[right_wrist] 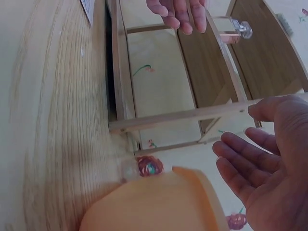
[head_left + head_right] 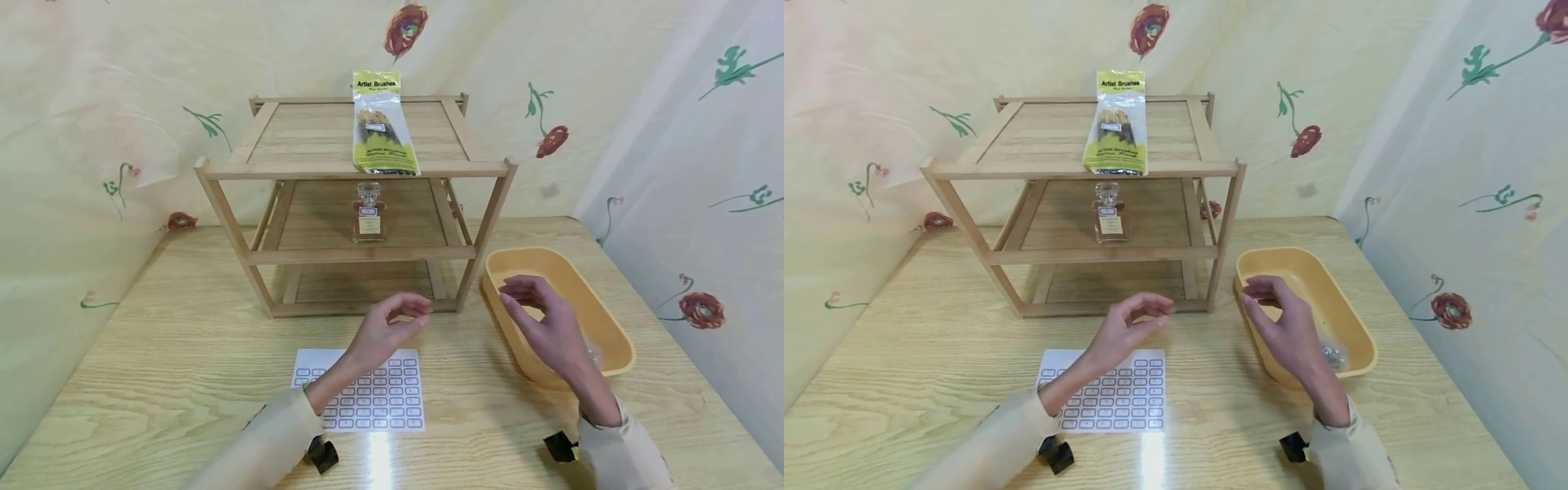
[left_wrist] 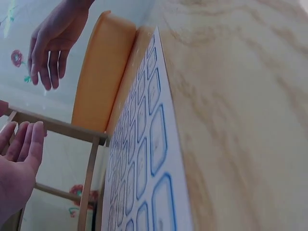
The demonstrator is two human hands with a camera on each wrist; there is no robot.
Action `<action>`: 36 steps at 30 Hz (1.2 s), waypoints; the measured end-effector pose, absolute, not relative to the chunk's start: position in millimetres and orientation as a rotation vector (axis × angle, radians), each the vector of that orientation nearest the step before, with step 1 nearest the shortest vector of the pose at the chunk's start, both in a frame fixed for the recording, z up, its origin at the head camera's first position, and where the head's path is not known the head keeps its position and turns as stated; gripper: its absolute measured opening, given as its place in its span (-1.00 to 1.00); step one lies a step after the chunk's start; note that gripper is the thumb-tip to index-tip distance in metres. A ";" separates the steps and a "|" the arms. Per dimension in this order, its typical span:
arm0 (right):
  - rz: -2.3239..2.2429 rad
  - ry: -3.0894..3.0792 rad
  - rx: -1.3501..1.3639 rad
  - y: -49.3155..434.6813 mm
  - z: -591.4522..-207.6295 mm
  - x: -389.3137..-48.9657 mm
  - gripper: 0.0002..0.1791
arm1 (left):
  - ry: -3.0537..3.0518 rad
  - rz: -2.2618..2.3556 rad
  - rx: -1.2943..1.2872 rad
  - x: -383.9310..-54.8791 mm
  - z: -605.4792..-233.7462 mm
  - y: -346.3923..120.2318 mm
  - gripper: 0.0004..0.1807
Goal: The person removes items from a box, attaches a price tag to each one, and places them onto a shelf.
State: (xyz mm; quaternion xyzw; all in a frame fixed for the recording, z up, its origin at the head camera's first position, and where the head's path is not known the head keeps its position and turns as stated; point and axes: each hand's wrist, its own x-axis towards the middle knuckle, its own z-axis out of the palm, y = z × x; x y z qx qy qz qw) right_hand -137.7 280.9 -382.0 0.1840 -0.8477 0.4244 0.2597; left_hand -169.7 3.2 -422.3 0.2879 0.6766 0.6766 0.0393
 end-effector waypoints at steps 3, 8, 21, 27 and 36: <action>1.151 -2.300 0.475 285.5 -382.4 -136.4 -0.71 | 2.060 2.066 0.882 -168.3 -421.8 9.5 -0.65; 1.143 -2.345 0.409 295.0 -382.6 -133.0 -0.73 | 2.023 2.066 0.898 -167.7 -421.6 18.4 -0.62; 1.080 -2.426 0.295 322.1 -386.4 -125.1 -0.76 | 1.962 2.056 0.854 -163.9 -423.3 44.0 -0.64; 1.051 -2.470 0.257 330.4 -388.4 -122.4 -0.76 | 1.924 2.063 0.825 -162.9 -424.5 54.4 -0.63; 1.034 -2.526 0.247 341.6 -392.7 -120.7 -0.75 | 1.847 2.051 0.786 -161.2 -430.3 70.7 -0.59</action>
